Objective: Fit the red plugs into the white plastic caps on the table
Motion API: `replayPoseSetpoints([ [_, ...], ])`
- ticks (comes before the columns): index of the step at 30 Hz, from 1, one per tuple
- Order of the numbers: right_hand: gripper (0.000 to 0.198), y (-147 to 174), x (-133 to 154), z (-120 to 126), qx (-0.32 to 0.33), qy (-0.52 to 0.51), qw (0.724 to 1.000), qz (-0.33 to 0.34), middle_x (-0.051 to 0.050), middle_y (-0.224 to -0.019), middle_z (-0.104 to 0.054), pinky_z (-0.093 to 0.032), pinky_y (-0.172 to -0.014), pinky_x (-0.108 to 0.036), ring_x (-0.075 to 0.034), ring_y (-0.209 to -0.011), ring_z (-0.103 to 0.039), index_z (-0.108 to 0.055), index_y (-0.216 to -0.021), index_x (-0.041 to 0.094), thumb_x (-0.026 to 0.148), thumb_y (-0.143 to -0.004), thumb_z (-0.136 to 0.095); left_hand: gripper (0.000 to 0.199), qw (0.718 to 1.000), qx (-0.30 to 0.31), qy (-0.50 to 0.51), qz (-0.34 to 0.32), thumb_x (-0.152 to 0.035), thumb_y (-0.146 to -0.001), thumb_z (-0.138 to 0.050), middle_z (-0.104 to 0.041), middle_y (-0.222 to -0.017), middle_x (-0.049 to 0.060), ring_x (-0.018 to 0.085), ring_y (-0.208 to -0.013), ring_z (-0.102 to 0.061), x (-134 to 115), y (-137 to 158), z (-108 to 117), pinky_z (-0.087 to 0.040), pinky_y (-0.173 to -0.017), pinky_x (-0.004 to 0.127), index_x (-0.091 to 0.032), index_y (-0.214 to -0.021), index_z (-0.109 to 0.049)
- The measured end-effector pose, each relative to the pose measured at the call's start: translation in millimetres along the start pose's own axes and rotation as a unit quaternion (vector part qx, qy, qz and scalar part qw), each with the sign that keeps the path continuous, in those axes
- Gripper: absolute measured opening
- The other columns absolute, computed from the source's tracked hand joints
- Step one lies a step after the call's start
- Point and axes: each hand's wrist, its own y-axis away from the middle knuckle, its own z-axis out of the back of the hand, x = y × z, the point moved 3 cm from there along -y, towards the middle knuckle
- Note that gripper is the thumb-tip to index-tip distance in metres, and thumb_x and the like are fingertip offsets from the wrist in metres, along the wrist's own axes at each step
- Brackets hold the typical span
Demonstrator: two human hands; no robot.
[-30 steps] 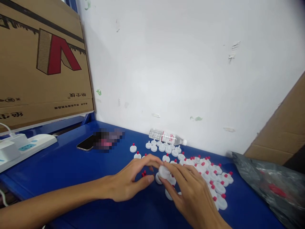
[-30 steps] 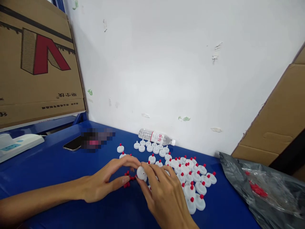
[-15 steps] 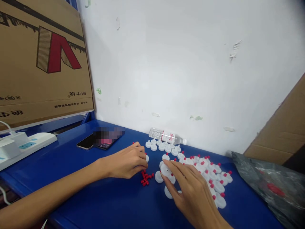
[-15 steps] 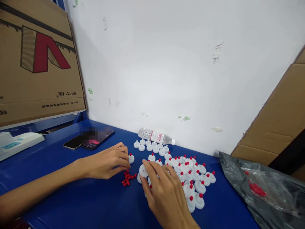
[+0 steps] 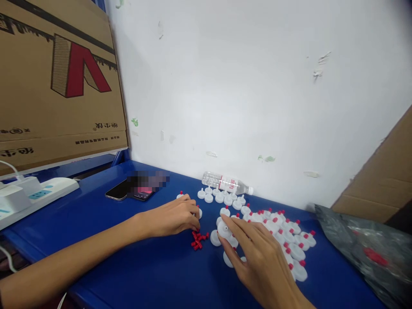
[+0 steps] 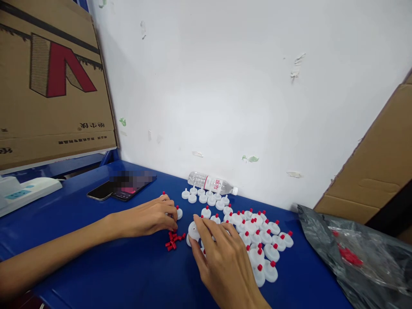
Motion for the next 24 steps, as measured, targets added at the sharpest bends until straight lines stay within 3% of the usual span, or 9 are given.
replayPoseSetpoints([
  [7,0.033,2.8,-1.4,-3.7,0.018,0.035,0.999,-0.02,-0.011,-0.106,-0.072,-0.056,-0.08,-0.041,-0.024,-0.089,-0.072,-0.061,-0.131,0.016,0.027,-0.102,-0.048,0.011,0.999,-0.034,-0.012,0.023,-0.017,-0.1,-0.057,-0.067,-0.095,0.003,0.018,-0.088,-0.06,0.5,1.5,-5.3,-0.037,-0.082,0.032,-0.02,-0.097,-0.067],
  [24,0.037,6.5,-3.6,-8.6,0.044,0.043,0.998,-0.025,-0.012,-0.11,-0.069,-0.057,-0.08,-0.041,-0.025,-0.091,-0.07,-0.057,-0.136,0.018,0.028,-0.102,-0.046,0.012,0.999,-0.03,-0.009,0.004,-0.018,-0.101,-0.057,-0.066,-0.094,0.004,0.018,-0.083,-0.058,-2.2,-0.3,-7.8,-0.04,-0.074,0.029,-0.021,-0.098,-0.068],
])
